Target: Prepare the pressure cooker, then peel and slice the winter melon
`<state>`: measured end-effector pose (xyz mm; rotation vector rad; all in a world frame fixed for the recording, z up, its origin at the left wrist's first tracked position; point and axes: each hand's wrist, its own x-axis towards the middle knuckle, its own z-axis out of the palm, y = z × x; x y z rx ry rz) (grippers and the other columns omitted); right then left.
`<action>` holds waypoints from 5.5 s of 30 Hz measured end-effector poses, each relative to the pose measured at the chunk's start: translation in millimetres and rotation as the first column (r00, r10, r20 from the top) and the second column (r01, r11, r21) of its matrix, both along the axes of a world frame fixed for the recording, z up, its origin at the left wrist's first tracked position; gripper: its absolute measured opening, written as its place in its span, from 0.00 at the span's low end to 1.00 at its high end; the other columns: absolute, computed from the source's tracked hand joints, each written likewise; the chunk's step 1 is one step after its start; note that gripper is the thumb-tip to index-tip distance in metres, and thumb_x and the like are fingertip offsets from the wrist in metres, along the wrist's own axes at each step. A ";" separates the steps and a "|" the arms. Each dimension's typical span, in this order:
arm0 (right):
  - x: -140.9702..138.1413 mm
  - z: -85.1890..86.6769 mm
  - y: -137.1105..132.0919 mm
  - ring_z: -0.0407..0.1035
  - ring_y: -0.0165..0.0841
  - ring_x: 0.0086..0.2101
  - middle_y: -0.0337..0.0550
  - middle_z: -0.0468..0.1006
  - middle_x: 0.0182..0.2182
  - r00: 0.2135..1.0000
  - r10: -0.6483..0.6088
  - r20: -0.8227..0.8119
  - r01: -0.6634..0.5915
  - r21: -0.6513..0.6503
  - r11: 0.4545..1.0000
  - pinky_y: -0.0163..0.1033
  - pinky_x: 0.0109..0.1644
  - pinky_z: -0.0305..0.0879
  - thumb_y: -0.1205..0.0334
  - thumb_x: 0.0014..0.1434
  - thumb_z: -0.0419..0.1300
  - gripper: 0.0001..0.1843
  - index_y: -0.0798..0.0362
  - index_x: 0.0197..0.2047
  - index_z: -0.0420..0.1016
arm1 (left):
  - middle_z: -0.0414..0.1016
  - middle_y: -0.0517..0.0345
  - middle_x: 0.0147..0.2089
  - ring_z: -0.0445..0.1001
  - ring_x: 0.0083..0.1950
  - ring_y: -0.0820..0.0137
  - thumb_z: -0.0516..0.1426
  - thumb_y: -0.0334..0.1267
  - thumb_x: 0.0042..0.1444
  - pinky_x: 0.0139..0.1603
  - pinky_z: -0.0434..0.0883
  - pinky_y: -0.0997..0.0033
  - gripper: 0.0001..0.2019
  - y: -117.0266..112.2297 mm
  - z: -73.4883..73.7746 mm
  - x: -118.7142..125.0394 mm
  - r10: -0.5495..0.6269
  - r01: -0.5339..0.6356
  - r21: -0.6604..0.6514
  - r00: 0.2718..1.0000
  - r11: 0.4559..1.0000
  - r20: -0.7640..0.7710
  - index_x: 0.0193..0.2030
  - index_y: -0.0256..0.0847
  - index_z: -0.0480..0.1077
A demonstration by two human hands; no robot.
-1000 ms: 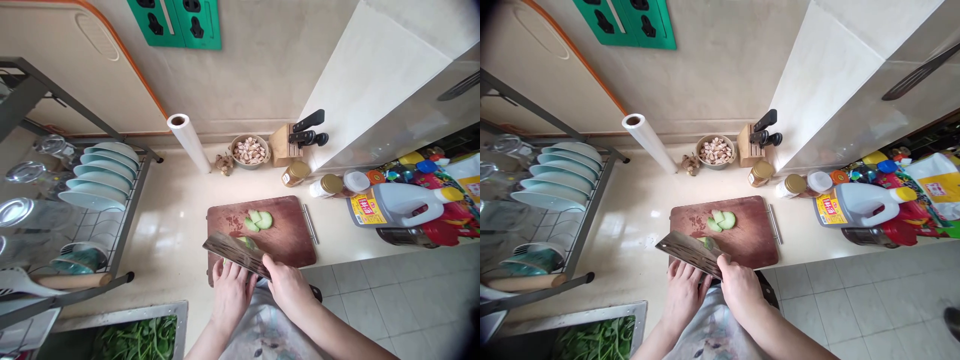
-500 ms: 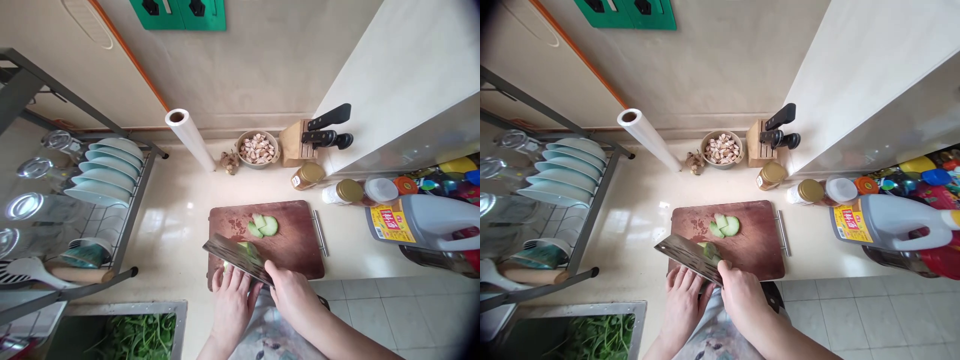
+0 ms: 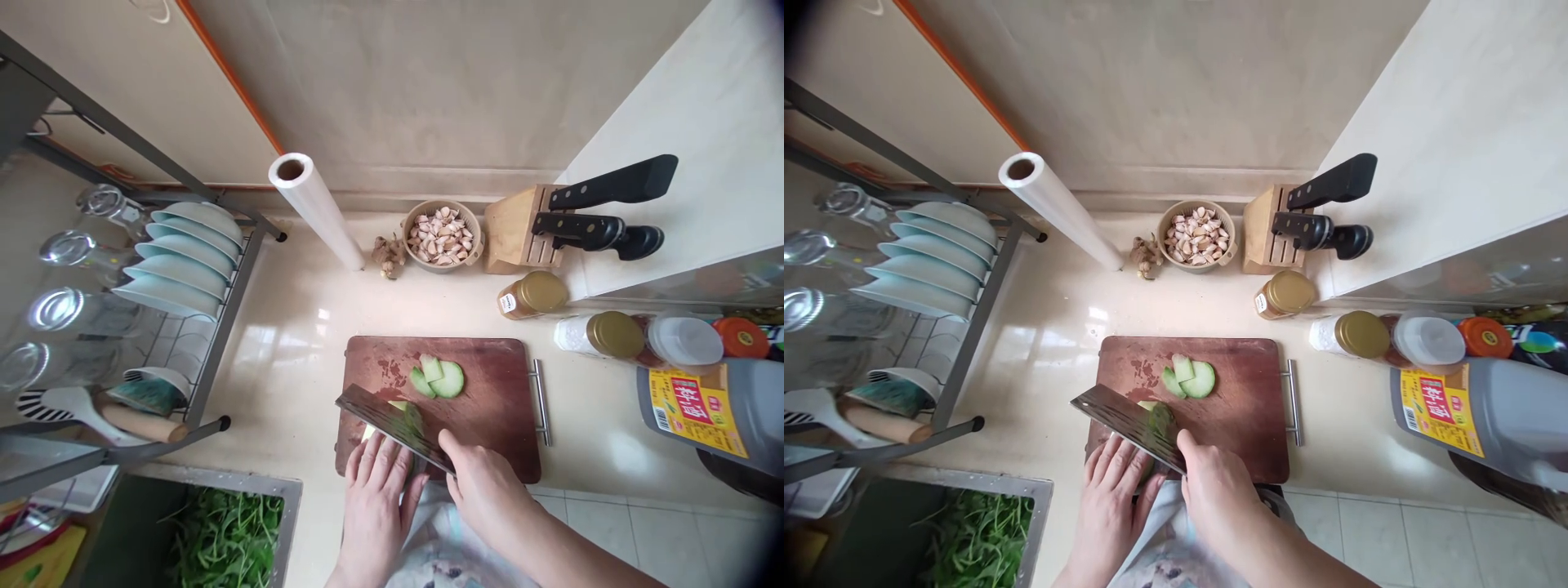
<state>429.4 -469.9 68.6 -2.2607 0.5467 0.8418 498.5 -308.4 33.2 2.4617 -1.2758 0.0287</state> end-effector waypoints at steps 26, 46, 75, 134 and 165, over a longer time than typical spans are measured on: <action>6.2 -34.4 -11.6 0.74 0.36 0.31 0.44 0.79 0.29 0.992 -0.050 0.112 0.045 0.046 0.998 0.37 0.28 0.47 0.67 0.56 0.51 0.04 0.50 0.36 0.63 | 0.71 0.50 0.59 0.61 0.64 0.57 0.58 0.40 0.56 0.59 0.58 0.57 0.21 5.2 -2.9 0.0 -0.072 0.063 0.137 0.995 0.989 0.062 0.57 0.41 0.67; 18.3 -27.7 -21.1 0.75 0.38 0.33 0.47 0.79 0.31 0.999 0.035 0.034 -0.037 0.056 0.998 0.37 0.30 0.49 0.69 0.57 0.51 0.06 0.52 0.38 0.65 | 0.72 0.51 0.58 0.62 0.63 0.57 0.57 0.41 0.57 0.57 0.61 0.56 0.22 6.5 -6.0 1.9 -0.077 0.072 0.122 0.996 0.990 0.036 0.58 0.42 0.66; -113.1 -33.0 26.1 0.72 0.35 0.31 0.42 0.77 0.28 0.880 -0.475 -0.009 0.466 0.211 0.859 0.35 0.34 0.63 0.70 0.58 0.43 0.14 0.51 0.37 0.69 | 0.76 0.57 0.35 0.77 0.34 0.67 0.48 0.24 0.47 0.38 0.76 0.63 0.28 61.6 -18.4 62.9 0.082 -0.049 0.066 0.470 0.997 -0.879 0.58 0.39 0.57; -14.1 -9.0 69.0 0.75 0.36 0.30 0.47 0.78 0.32 0.923 0.379 0.067 -0.247 -0.652 0.717 0.36 0.29 0.67 0.75 0.59 0.52 0.20 0.58 0.55 0.64 | 0.76 0.55 0.26 0.76 0.27 0.62 0.52 0.38 0.59 0.29 0.71 0.62 0.09 62.0 -24.3 2.7 -0.108 0.100 -0.209 0.994 0.973 -0.026 0.31 0.41 0.69; 40.1 -2.2 12.3 0.76 0.40 0.35 0.45 0.80 0.34 0.879 0.471 0.080 -0.435 -0.274 0.858 0.37 0.31 0.59 0.70 0.57 0.54 0.14 0.52 0.47 0.65 | 0.76 0.48 0.42 0.73 0.48 0.55 0.58 0.47 0.54 0.54 0.67 0.50 0.16 14.7 -7.8 -20.7 0.233 -0.233 -0.007 0.970 0.972 0.066 0.45 0.39 0.70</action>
